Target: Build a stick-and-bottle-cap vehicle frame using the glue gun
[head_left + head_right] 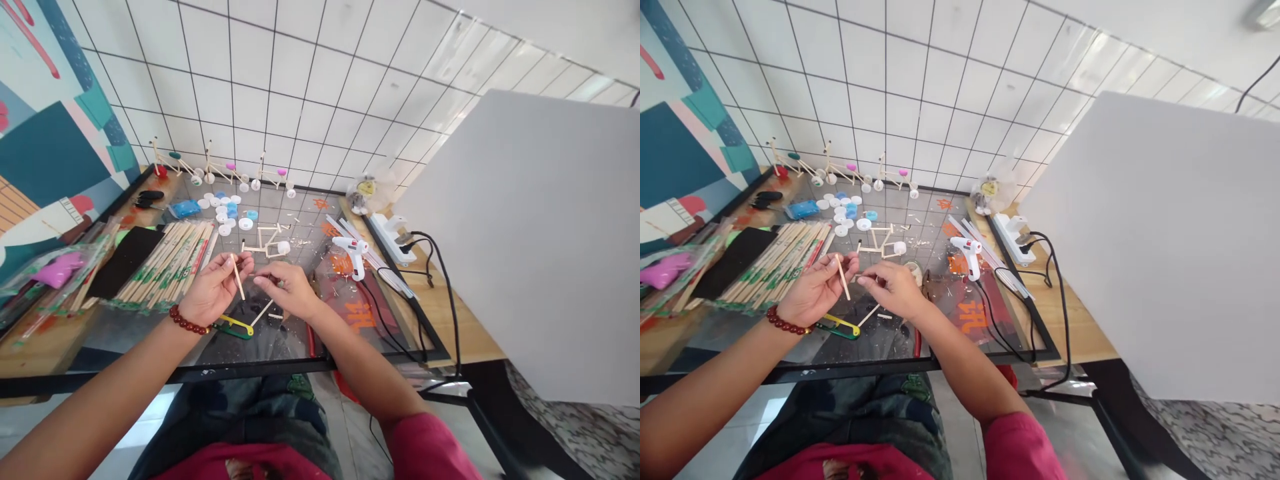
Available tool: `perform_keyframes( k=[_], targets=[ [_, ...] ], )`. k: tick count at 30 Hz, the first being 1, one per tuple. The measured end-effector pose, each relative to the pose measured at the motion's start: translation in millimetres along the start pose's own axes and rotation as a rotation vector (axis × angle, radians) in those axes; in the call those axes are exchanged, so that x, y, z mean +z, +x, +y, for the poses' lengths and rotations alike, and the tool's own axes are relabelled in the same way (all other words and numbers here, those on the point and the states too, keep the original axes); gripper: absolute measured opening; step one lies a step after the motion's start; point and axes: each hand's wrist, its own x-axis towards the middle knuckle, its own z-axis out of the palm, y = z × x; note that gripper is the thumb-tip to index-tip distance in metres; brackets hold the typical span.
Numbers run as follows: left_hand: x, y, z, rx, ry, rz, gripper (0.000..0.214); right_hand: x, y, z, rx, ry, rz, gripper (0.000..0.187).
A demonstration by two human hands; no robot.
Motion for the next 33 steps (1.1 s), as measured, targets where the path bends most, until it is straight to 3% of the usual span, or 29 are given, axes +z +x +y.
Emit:
perform_keyframes(
  k=[4,7,10,14,16,19,22,25,27,29,33],
  targets=[
    [0.4,0,-7,0.066,0.079,-0.065,0.016,14,2,-2,0.143,0.139,-0.119,0.024],
    [1.7,-4,-10,0.155,0.131,-0.131,0.024,11,5,-5,0.145,0.098,-0.125,0.02],
    [0.7,-7,-2,0.252,0.142,-0.136,0.027,-11,6,-8,0.166,0.07,-0.145,0.019],
    [-7.1,-3,13,0.383,0.215,0.002,0.025,-46,2,-3,0.252,0.034,-0.344,0.012],
    [-12.3,-1,18,0.452,0.35,0.086,0.024,-55,0,1,0.264,-0.025,-0.382,0.007],
    [-19.4,-1,19,0.533,0.703,0.125,0.019,-53,0,5,0.19,-0.151,-0.336,0.009],
    [-26.6,-9,19,0.611,1.106,0.053,0.008,-40,2,6,0.078,-0.184,-0.42,0.01],
    [-36.5,-22,21,0.615,1.306,-0.038,0.004,-31,2,4,0.011,-0.227,-0.566,0.01],
    [-43.6,-33,23,0.594,1.318,-0.029,0.004,-31,2,2,0.018,-0.286,-0.573,0.011],
    [-47.3,-45,23,0.579,1.259,0.055,0.006,-34,1,-1,0.047,-0.273,-0.508,0.012],
    [-32.5,-59,6,0.394,0.831,0.199,0.025,-35,1,-2,0.233,0.189,-0.316,0.009]
  ],
)
